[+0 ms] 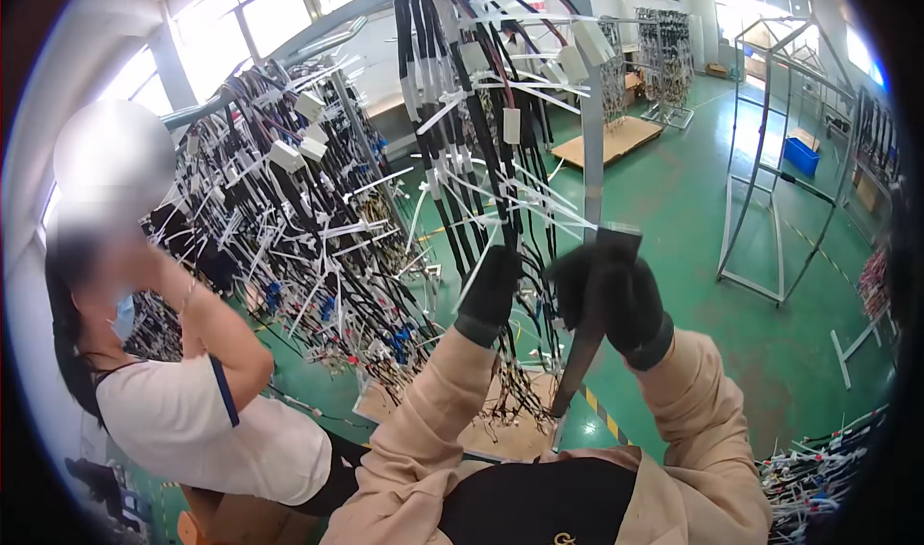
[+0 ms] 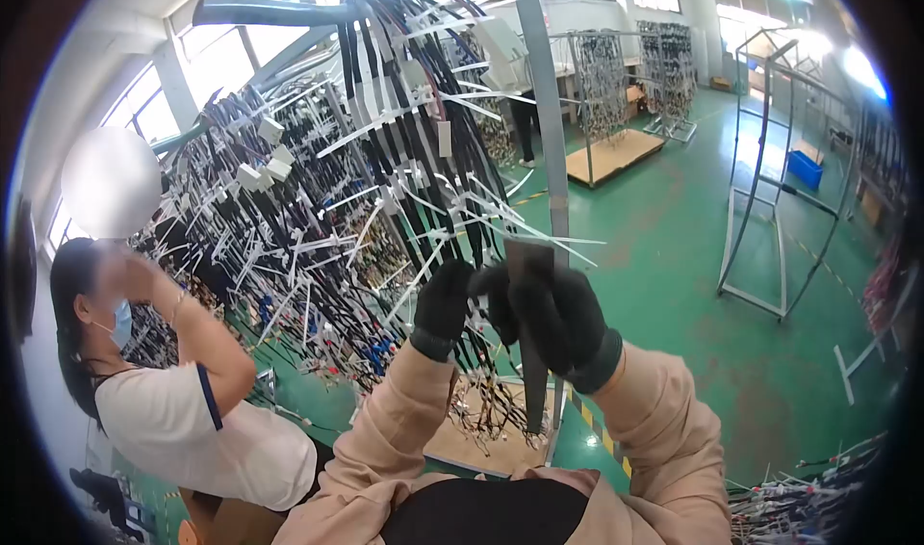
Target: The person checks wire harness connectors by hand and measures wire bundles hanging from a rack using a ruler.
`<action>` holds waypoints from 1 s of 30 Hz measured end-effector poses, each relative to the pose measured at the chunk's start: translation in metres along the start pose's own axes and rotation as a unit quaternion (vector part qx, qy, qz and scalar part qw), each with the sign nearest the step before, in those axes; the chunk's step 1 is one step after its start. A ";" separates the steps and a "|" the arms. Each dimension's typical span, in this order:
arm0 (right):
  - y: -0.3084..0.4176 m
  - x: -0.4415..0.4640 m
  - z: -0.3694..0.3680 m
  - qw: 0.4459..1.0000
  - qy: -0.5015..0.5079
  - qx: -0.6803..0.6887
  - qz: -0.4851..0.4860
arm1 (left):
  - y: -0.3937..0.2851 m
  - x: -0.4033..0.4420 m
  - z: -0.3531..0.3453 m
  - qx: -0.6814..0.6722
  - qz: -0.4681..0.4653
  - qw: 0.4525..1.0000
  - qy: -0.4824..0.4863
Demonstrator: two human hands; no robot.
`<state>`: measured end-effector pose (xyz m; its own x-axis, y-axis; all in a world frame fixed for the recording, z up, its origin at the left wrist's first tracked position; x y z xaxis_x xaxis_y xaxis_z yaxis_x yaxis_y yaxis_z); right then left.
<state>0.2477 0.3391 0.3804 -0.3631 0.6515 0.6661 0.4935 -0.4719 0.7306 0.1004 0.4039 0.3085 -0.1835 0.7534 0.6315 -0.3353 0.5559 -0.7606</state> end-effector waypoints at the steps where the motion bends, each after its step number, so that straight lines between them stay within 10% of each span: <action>1: 0.003 0.011 -0.002 1.000 -0.010 0.016 -0.004 | 0.002 -0.004 0.001 -0.059 0.019 0.998 0.010; 3: 0.005 0.033 -0.007 0.998 -0.028 0.051 -0.016 | 0.003 -0.016 0.004 -0.134 0.055 0.989 0.024; 5: 0.021 0.046 -0.011 0.933 -0.068 -0.213 0.283 | 0.001 -0.024 0.006 -0.166 0.082 0.982 0.034; 8: -0.002 0.081 -0.014 0.929 -0.083 -0.325 0.156 | -0.001 -0.033 0.003 -0.249 0.080 0.963 0.066; 12: -0.007 0.096 -0.006 0.882 -0.155 -0.383 0.225 | -0.005 -0.042 0.005 -0.335 0.113 0.932 0.077; 16: 0.025 0.072 -0.045 0.636 -0.208 -0.544 0.506 | -0.012 -0.050 0.008 -0.335 0.135 0.928 0.093; 20: 0.017 0.094 -0.021 0.867 -0.247 -0.291 0.319 | -0.012 -0.053 0.008 -0.346 0.126 0.922 0.122; 25: -0.012 0.117 -0.022 0.978 -0.183 -0.042 0.092 | -0.007 -0.054 0.008 -0.406 0.130 0.893 0.142; 30: -0.014 0.118 -0.017 0.969 -0.210 -0.073 0.111 | -0.008 -0.056 0.008 -0.418 0.126 0.891 0.127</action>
Point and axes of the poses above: each hand's wrist, its own x-axis towards the middle knuckle, its own z-axis out of the back of the hand, y = z × x, the point moved 9 cm from there along x, towards the middle knuckle, and after that the axes turned 6 degrees about -y, right-handed, at the moved point
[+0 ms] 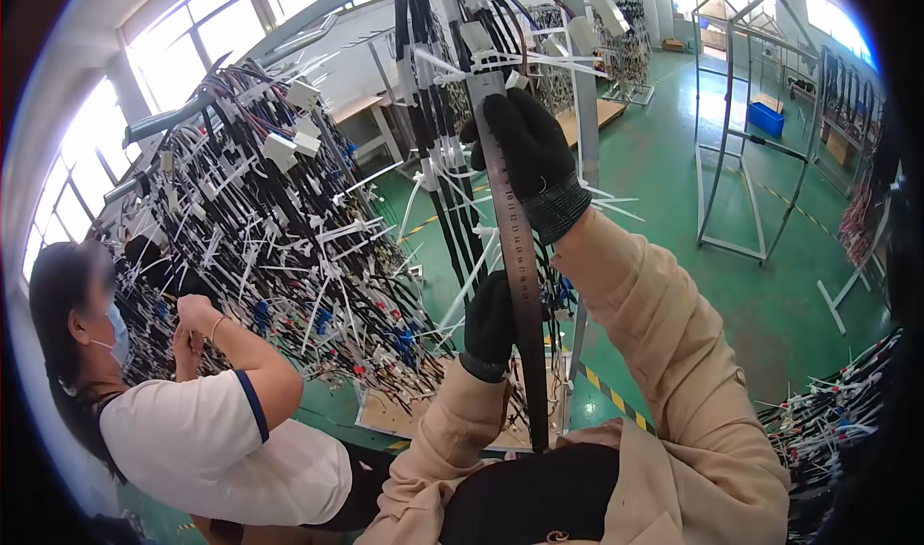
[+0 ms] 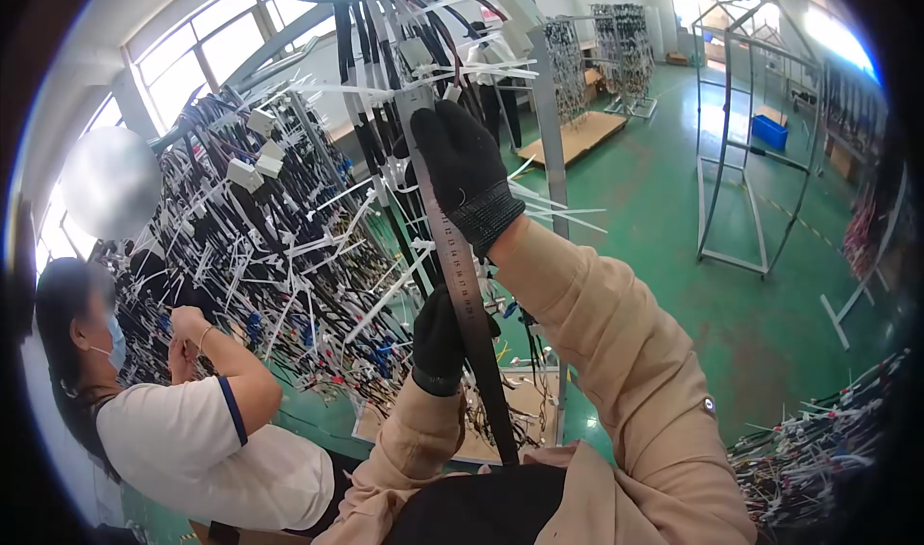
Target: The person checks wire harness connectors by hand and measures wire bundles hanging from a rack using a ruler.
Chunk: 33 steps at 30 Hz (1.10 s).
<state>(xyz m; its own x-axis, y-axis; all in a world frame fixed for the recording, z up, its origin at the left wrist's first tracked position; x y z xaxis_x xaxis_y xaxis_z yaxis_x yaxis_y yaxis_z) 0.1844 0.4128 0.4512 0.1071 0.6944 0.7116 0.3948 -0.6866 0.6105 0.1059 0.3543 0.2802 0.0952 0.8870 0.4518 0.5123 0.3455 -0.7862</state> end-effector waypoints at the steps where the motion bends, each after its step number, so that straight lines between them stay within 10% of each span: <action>1: 0.000 -0.001 0.000 1.000 -0.001 -0.002 0.006 | 0.000 0.000 0.002 0.002 -0.002 1.000 -0.008; 16: -0.004 -0.004 -0.009 0.996 0.021 0.086 -0.030 | 0.004 -0.004 0.011 -0.041 0.044 0.995 -0.079; 22: 0.002 -0.003 -0.010 0.999 0.028 0.037 -0.009 | -0.014 -0.007 0.005 0.102 -0.033 0.988 -0.107; 26: 0.000 -0.002 -0.010 0.999 0.021 0.033 -0.011 | -0.021 -0.010 0.007 0.453 -0.195 0.864 -0.097; 33: -0.001 0.004 -0.001 0.993 -0.001 -0.092 0.070 | -0.015 -0.007 0.004 0.147 -0.050 0.978 -0.140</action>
Point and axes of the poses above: each hand's wrist, its own x-axis towards the middle knuckle, its own z-axis out of the back of the hand, y = z × x, the point moved 9 cm from there along x, towards the middle knuckle, and after that the axes turned 6 degrees about -y, right-handed, at the moved point
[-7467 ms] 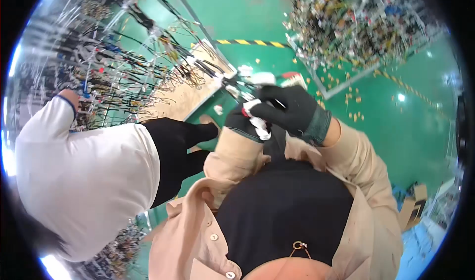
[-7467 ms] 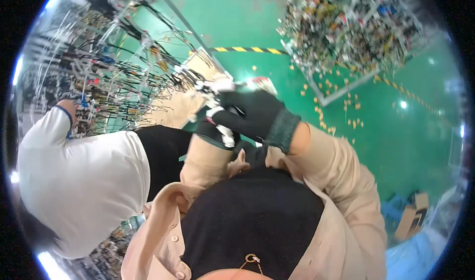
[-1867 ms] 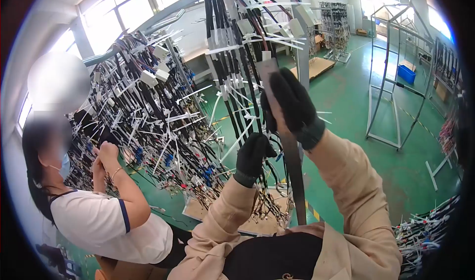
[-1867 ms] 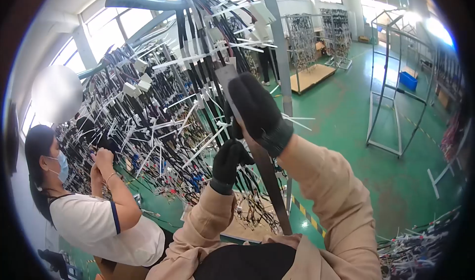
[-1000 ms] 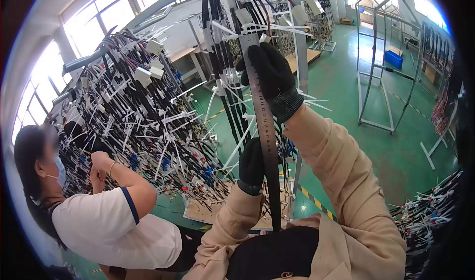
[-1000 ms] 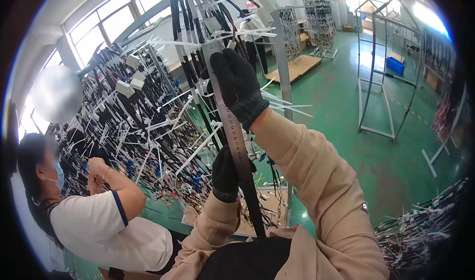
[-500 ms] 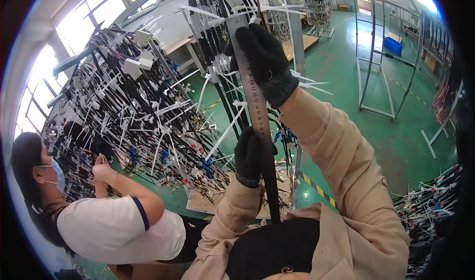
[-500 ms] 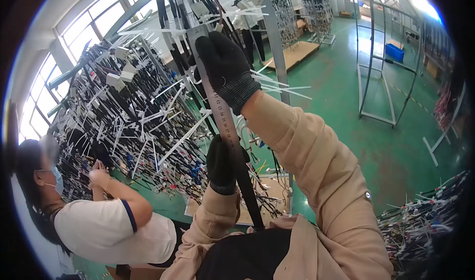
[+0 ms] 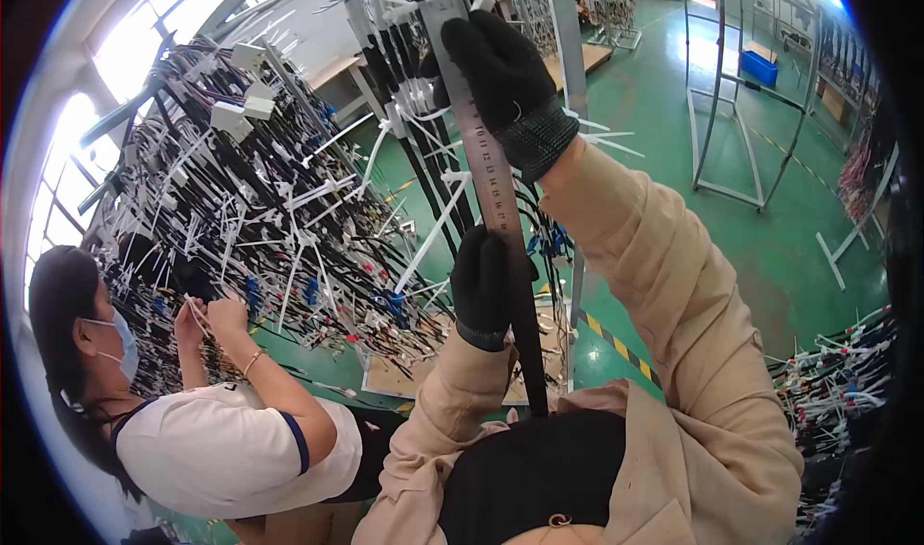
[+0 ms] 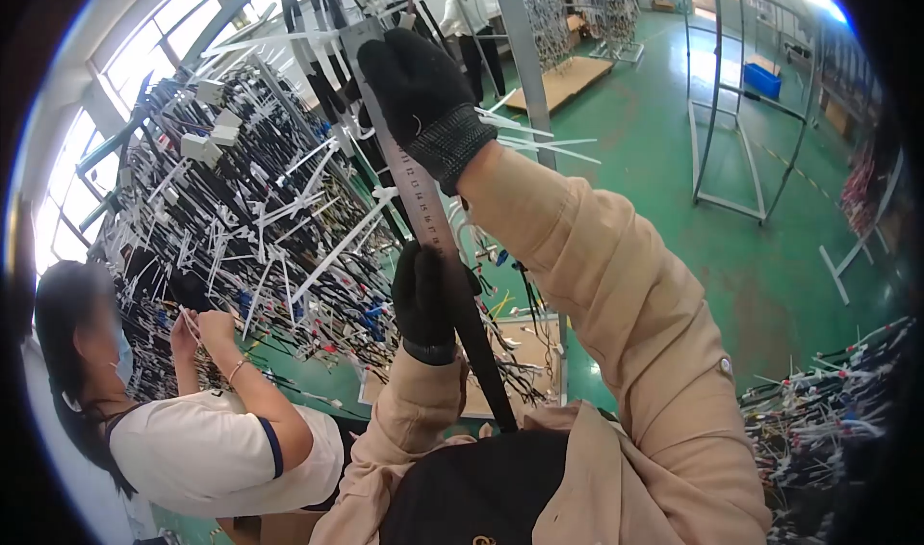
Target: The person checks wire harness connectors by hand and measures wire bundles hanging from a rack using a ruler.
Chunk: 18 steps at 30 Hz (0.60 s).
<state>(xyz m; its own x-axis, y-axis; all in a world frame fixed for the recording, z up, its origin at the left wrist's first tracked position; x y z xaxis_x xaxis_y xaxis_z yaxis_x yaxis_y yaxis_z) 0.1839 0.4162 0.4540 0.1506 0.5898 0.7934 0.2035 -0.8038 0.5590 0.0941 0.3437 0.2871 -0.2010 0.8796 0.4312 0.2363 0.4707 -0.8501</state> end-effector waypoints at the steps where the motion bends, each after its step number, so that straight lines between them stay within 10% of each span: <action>1: -0.002 0.001 0.001 1.000 -0.007 -0.003 0.002 | -0.001 -0.001 0.001 -0.002 -0.003 1.000 -0.003; 11: -0.006 0.005 0.001 1.000 0.004 0.008 -0.005 | -0.004 -0.001 0.002 0.031 -0.012 0.999 -0.005; 15: 0.002 -0.010 -0.005 0.963 0.095 0.186 -0.168 | 0.000 -0.001 0.003 0.015 -0.011 1.000 -0.012; 18: 0.005 -0.012 0.034 0.988 0.054 0.140 -0.031 | -0.003 -0.001 0.004 0.074 -0.020 0.997 0.030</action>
Point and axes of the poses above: each hand's wrist, its own x-axis towards the middle knuckle, its own z-axis out of the back of the hand, y = z × x, the point moved 9 cm from there along x, towards the middle knuckle, and after that the axes turned 6 degrees about -y, right-handed, at the moved point
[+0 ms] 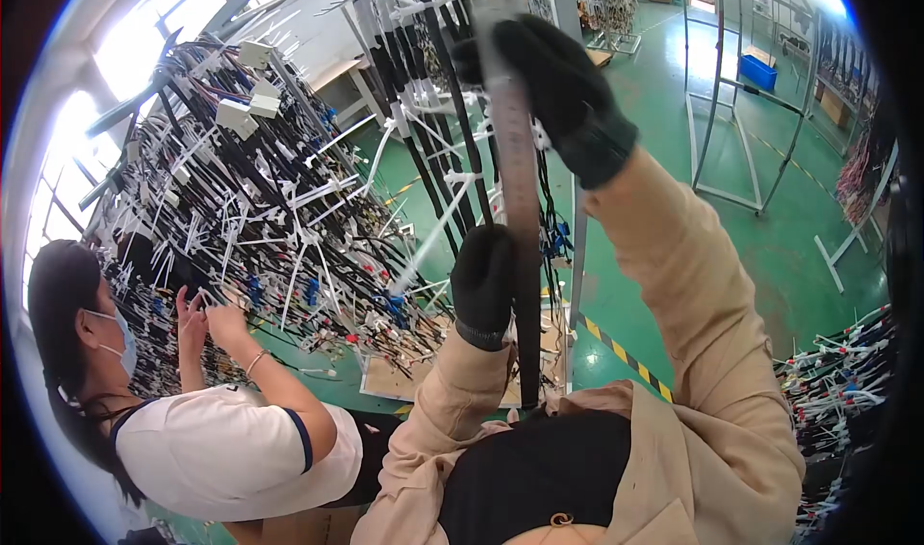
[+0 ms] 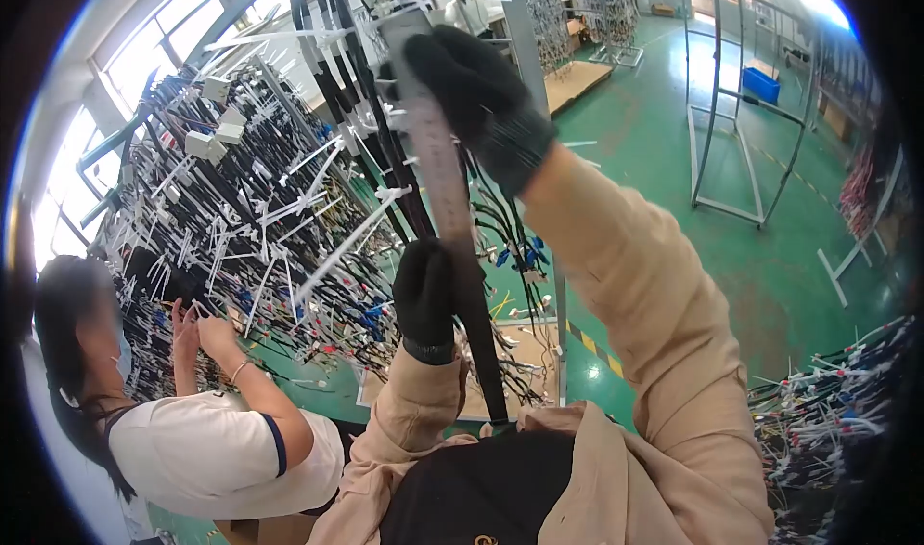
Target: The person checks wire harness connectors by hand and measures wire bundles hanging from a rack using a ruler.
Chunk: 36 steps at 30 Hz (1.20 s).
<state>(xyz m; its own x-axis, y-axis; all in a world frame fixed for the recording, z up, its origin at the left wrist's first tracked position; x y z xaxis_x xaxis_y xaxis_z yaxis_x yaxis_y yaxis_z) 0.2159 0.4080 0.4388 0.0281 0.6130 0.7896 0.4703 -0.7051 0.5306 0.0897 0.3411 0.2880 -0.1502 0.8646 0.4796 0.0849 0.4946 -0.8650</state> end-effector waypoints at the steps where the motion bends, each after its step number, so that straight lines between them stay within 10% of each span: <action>1: 0.008 -0.003 0.015 0.998 -0.022 -0.035 0.036 | -0.002 0.002 -0.002 0.033 -0.011 0.999 0.019; 7: 0.034 -0.073 -0.011 0.976 0.101 0.159 -0.105 | -0.030 0.034 -0.021 -0.204 -0.025 0.976 0.070; 13: 0.027 -0.093 -0.070 0.934 0.232 -0.266 0.055 | -0.020 0.058 -0.029 -0.171 -0.024 0.984 0.046; 26: 0.017 -0.093 -0.079 0.904 0.227 -0.340 0.123 | 0.040 0.083 -0.011 -0.150 0.029 0.987 0.056; 32: 0.006 -0.111 0.011 0.977 0.015 -0.195 0.083 | 0.036 0.082 -0.004 0.009 -0.088 0.996 0.012; 36: -0.075 -0.128 0.050 0.963 -0.043 -0.189 -0.186 | 0.037 0.100 -0.007 0.206 -0.119 0.970 -0.039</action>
<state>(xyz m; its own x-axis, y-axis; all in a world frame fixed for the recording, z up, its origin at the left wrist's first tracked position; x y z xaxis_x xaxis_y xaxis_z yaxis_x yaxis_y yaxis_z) 0.2209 0.4007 0.2826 -0.0003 0.8641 0.5033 0.1068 -0.5004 0.8592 0.0844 0.4468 0.3047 -0.1918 0.7134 0.6740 -0.3607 0.5874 -0.7245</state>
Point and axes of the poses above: each hand's wrist, its own x-axis towards the middle knuckle, its own z-axis out of the back of the hand, y = z × x, the point moved 9 cm from there along x, towards the middle knuckle, and after that the axes turned 6 degrees about -y, right-handed, at the moved point
